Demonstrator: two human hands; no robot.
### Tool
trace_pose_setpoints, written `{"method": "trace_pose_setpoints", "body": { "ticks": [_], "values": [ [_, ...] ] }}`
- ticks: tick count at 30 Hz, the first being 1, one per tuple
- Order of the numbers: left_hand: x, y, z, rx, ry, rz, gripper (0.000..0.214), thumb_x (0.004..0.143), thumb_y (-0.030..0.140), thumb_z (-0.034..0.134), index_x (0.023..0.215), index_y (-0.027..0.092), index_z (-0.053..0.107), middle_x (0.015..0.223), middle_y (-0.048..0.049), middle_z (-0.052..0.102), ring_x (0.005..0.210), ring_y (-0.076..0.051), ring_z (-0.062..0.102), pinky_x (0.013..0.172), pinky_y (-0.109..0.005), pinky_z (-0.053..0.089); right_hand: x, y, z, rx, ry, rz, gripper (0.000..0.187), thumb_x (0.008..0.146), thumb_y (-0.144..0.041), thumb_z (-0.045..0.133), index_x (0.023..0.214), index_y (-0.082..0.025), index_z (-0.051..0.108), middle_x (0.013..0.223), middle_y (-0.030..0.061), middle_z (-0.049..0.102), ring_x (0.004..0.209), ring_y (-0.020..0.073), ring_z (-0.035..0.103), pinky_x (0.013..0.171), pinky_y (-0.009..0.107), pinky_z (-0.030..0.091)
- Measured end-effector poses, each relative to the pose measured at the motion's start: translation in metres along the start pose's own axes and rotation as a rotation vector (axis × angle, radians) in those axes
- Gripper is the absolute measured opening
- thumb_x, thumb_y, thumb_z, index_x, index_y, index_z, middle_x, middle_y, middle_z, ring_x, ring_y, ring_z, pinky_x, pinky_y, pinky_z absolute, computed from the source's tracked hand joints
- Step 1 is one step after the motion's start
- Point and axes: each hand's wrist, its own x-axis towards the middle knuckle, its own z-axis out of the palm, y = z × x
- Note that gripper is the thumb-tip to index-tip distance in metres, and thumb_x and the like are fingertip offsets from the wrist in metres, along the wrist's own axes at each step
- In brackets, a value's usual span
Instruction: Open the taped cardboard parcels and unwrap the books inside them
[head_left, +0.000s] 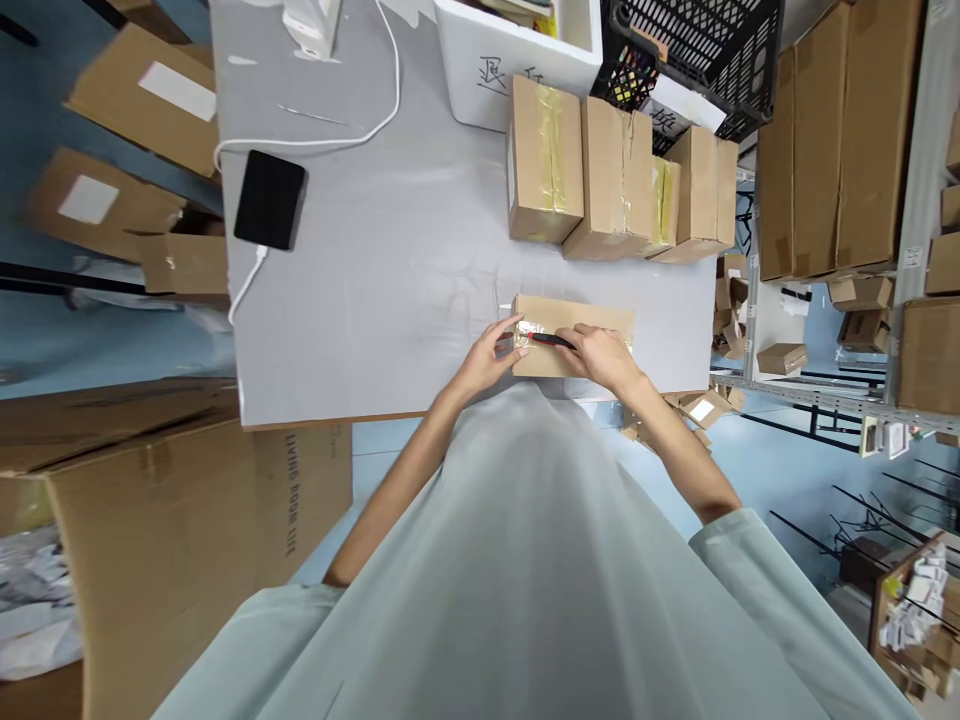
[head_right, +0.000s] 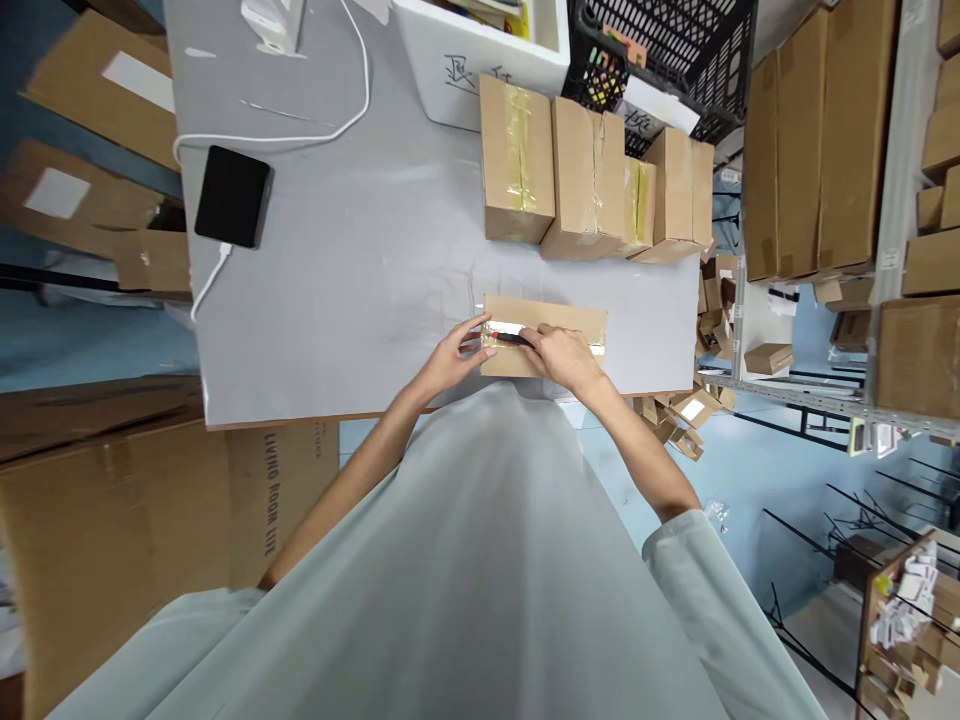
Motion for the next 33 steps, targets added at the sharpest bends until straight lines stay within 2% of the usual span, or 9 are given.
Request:
{"method": "trace_pose_setpoints", "body": {
  "ticks": [3, 9, 13, 17, 22, 25, 29, 31, 33],
  "values": [
    [0.0, -0.001, -0.001, -0.009, -0.002, -0.006, 0.081, 0.092, 0.055, 0.077, 0.165, 0.027, 0.053, 0.169, -0.0159, 0.051, 0.143, -0.032, 0.063, 0.12, -0.048, 0.055, 0.002, -0.008, -0.003, -0.05, -0.023, -0.005, 0.042, 0.119, -0.038, 0.039, 0.148, -0.022, 0.066, 0.127, 0.015, 0.076, 0.108, 0.0287, 0.075, 0.082, 0.033, 0.05],
    [-0.002, -0.002, -0.002, 0.034, -0.007, -0.027, 0.082, 0.094, 0.059, 0.075, 0.167, 0.028, 0.051, 0.169, -0.0165, 0.051, 0.14, -0.032, 0.065, 0.114, -0.046, 0.058, 0.009, -0.026, -0.012, -0.15, -0.066, -0.02, 0.045, 0.113, -0.012, 0.037, 0.148, -0.018, 0.064, 0.131, 0.0194, 0.074, 0.115, 0.0295, 0.075, 0.087, 0.036, 0.055],
    [-0.003, -0.003, -0.004, 0.103, -0.006, -0.027, 0.078, 0.097, 0.06, 0.071, 0.167, 0.029, 0.052, 0.167, -0.0165, 0.052, 0.136, -0.032, 0.066, 0.106, -0.043, 0.062, 0.005, -0.018, -0.015, -0.166, -0.082, -0.019, 0.045, 0.111, -0.008, 0.038, 0.146, -0.016, 0.066, 0.132, 0.0203, 0.074, 0.118, 0.0289, 0.074, 0.089, 0.036, 0.057],
    [-0.004, -0.003, -0.005, 0.163, -0.003, -0.021, 0.074, 0.1, 0.059, 0.068, 0.167, 0.03, 0.052, 0.167, -0.0164, 0.051, 0.134, -0.031, 0.067, 0.103, -0.043, 0.063, -0.019, 0.022, -0.013, -0.173, -0.124, 0.088, 0.041, 0.112, -0.009, 0.041, 0.14, -0.018, 0.07, 0.129, 0.0192, 0.075, 0.118, 0.0279, 0.075, 0.088, 0.033, 0.056],
    [-0.005, 0.0, -0.002, 0.161, -0.003, -0.061, 0.077, 0.101, 0.06, 0.067, 0.169, 0.03, 0.048, 0.171, -0.0168, 0.047, 0.138, -0.031, 0.065, 0.103, -0.043, 0.063, -0.071, 0.1, 0.0, -0.164, -0.138, 0.288, 0.038, 0.115, -0.02, 0.044, 0.138, -0.021, 0.074, 0.123, 0.0189, 0.078, 0.111, 0.0299, 0.077, 0.086, 0.036, 0.054],
    [-0.007, 0.002, -0.004, 0.184, 0.004, -0.069, 0.08, 0.101, 0.062, 0.064, 0.171, 0.028, 0.045, 0.172, -0.0182, 0.046, 0.137, -0.032, 0.066, 0.104, -0.044, 0.063, -0.103, 0.146, 0.014, -0.191, -0.107, 0.454, 0.037, 0.113, -0.017, 0.045, 0.131, -0.017, 0.078, 0.122, 0.0232, 0.078, 0.114, 0.034, 0.076, 0.09, 0.04, 0.053],
    [-0.012, 0.016, -0.004, 0.414, 0.071, -0.007, 0.072, 0.104, 0.057, 0.061, 0.168, 0.026, 0.049, 0.171, -0.0198, 0.047, 0.15, -0.038, 0.055, 0.116, -0.056, 0.056, -0.137, 0.193, 0.054, -0.032, -0.001, 0.591, 0.032, 0.112, -0.028, 0.054, 0.131, -0.019, 0.078, 0.118, 0.0207, 0.081, 0.106, 0.0352, 0.077, 0.087, 0.04, 0.052],
    [-0.014, 0.033, 0.006, 0.624, 0.133, 0.082, 0.06, 0.106, 0.05, 0.06, 0.16, 0.026, 0.057, 0.171, -0.0193, 0.046, 0.161, -0.042, 0.042, 0.126, -0.064, 0.043, -0.14, 0.209, 0.085, 0.138, 0.145, 0.599, 0.034, 0.112, -0.034, 0.055, 0.138, -0.023, 0.074, 0.12, 0.0164, 0.082, 0.102, 0.0329, 0.077, 0.085, 0.037, 0.051],
    [-0.014, 0.053, 0.025, 0.802, 0.129, 0.179, 0.049, 0.106, 0.043, 0.062, 0.152, 0.026, 0.064, 0.168, -0.0178, 0.049, 0.162, -0.042, 0.038, 0.13, -0.065, 0.035, -0.13, 0.218, 0.122, 0.343, 0.299, 0.595, 0.037, 0.111, -0.039, 0.053, 0.138, -0.023, 0.073, 0.119, 0.0137, 0.083, 0.098, 0.0308, 0.076, 0.084, 0.036, 0.051]
  ]
}}
